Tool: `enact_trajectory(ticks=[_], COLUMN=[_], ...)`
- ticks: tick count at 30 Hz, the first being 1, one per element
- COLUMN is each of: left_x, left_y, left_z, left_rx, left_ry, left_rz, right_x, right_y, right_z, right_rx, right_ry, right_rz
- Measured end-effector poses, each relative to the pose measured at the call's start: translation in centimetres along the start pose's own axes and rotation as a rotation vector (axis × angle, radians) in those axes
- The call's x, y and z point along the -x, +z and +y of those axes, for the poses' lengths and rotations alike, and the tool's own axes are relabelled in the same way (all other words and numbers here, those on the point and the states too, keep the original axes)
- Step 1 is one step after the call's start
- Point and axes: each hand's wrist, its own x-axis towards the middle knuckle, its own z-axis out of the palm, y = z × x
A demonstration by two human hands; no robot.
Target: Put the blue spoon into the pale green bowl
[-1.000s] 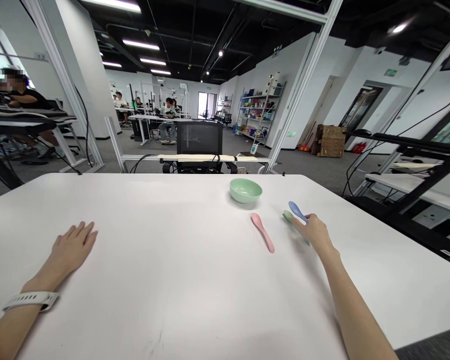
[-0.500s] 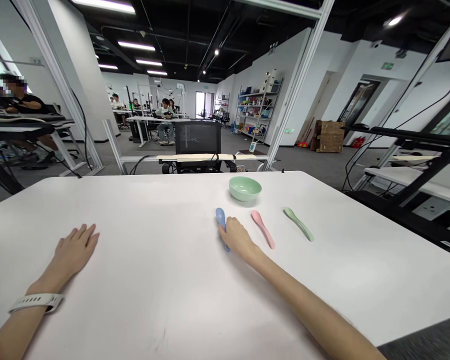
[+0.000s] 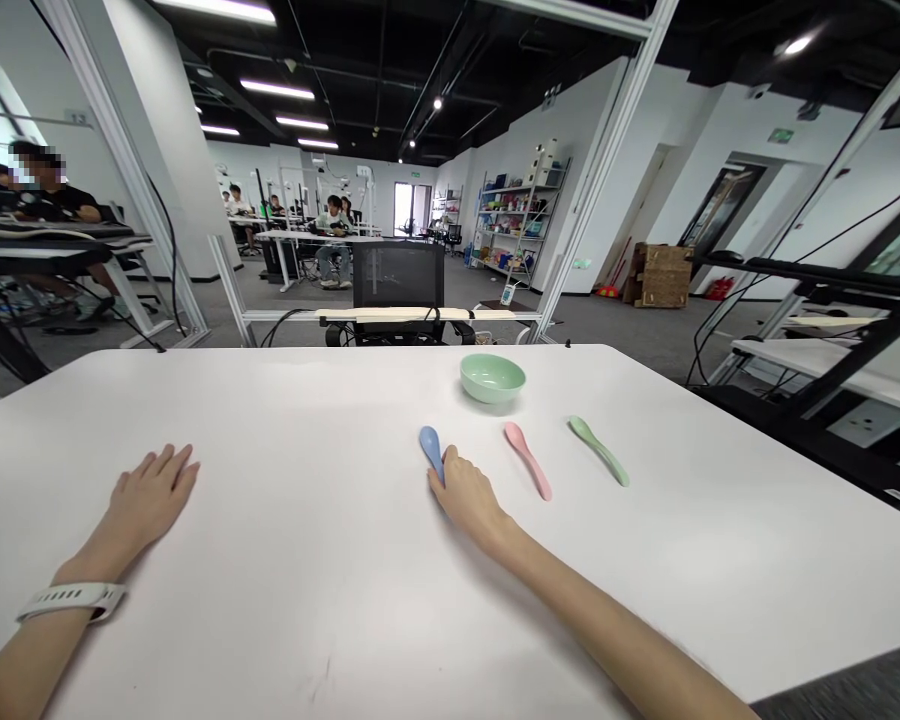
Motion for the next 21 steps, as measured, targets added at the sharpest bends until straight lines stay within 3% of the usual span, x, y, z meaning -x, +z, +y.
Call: enact_trajectory(ticks=[21], left_x=[-0.25], left_y=[0.39], left_z=[-0.52], left_rx=[-0.031], left_ry=[0.024], left_rz=[0.010], right_x=[-0.11], right_y=[0.42], right_z=[0.45], right_rx=[-0.060], right_ry=[-0.014], right_rz=[-0.004])
